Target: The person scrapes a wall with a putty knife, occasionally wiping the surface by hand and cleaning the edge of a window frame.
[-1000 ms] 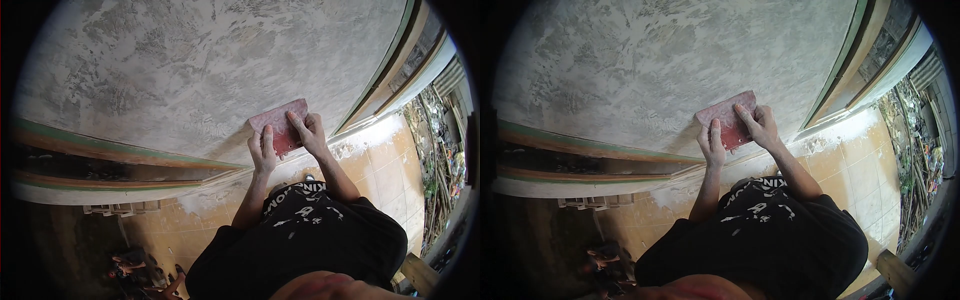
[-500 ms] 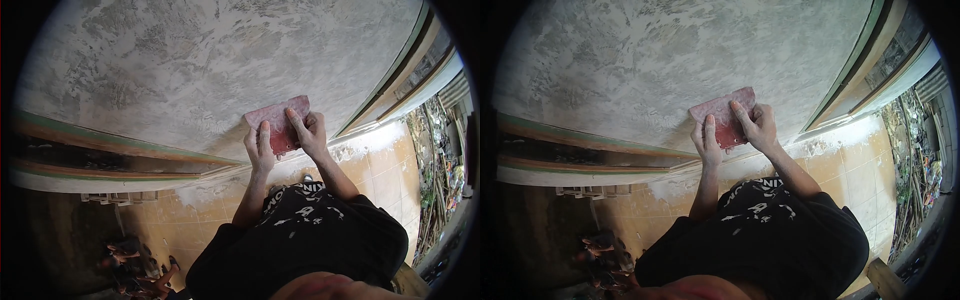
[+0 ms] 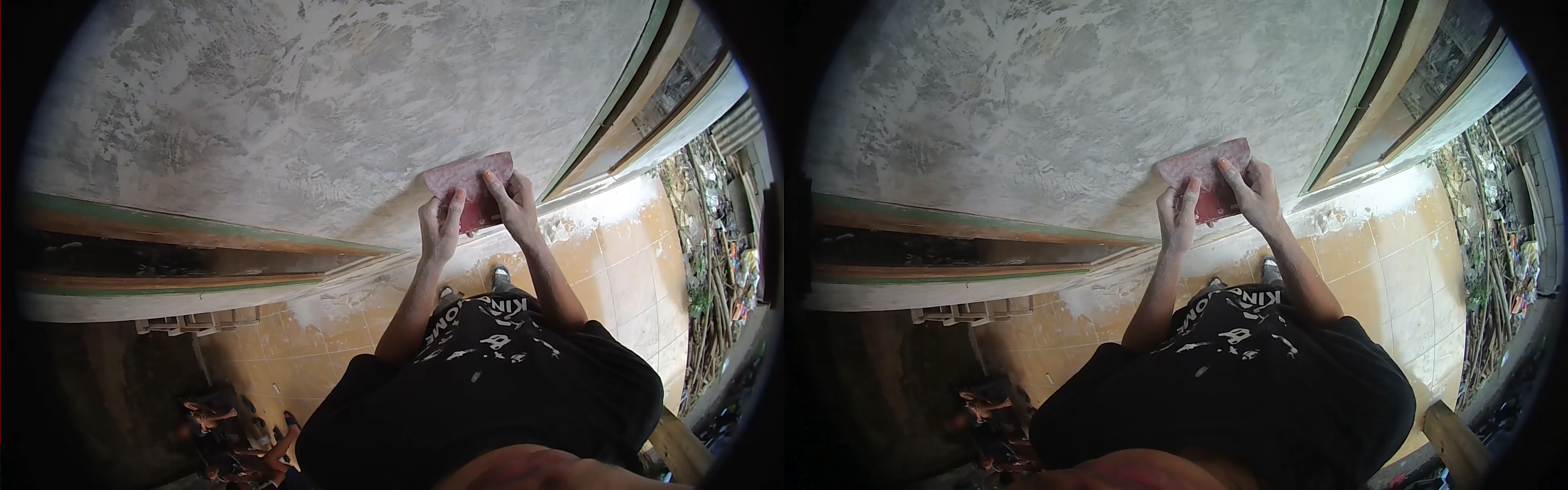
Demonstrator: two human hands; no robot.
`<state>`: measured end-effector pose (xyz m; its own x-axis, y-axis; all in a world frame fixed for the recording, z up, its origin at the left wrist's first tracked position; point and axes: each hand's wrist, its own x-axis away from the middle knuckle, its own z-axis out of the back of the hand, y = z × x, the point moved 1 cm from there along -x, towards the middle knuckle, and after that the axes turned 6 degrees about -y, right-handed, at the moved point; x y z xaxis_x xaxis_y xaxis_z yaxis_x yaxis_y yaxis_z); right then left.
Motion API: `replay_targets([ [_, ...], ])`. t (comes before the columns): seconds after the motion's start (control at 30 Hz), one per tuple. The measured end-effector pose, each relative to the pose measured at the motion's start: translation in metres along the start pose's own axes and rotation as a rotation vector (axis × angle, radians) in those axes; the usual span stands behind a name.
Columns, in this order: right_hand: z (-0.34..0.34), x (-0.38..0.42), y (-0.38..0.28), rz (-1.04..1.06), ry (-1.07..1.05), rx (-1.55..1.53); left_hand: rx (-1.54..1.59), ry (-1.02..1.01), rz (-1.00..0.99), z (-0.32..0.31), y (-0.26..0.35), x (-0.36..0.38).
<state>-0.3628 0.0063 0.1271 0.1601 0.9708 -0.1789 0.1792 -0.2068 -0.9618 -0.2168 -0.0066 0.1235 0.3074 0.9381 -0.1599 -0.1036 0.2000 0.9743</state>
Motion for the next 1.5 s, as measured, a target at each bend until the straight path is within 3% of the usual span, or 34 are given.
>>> replay_targets([
  [0.13,0.002,-0.007,-0.002,-0.057,-0.061,0.03,0.289,0.027,0.032,-0.008,0.008,-0.004],
  [0.27,0.001,-0.01,-0.01,-0.143,-0.052,0.01,0.288,0.05,0.051,-0.011,0.015,-0.003],
  [0.43,0.002,-0.015,-0.007,-0.027,-0.029,0.071,0.222,0.09,0.014,-0.012,0.015,-0.005],
  [1.5,0.001,-0.024,-0.021,0.025,-0.089,0.057,0.287,0.122,-0.007,-0.017,0.034,-0.008],
])
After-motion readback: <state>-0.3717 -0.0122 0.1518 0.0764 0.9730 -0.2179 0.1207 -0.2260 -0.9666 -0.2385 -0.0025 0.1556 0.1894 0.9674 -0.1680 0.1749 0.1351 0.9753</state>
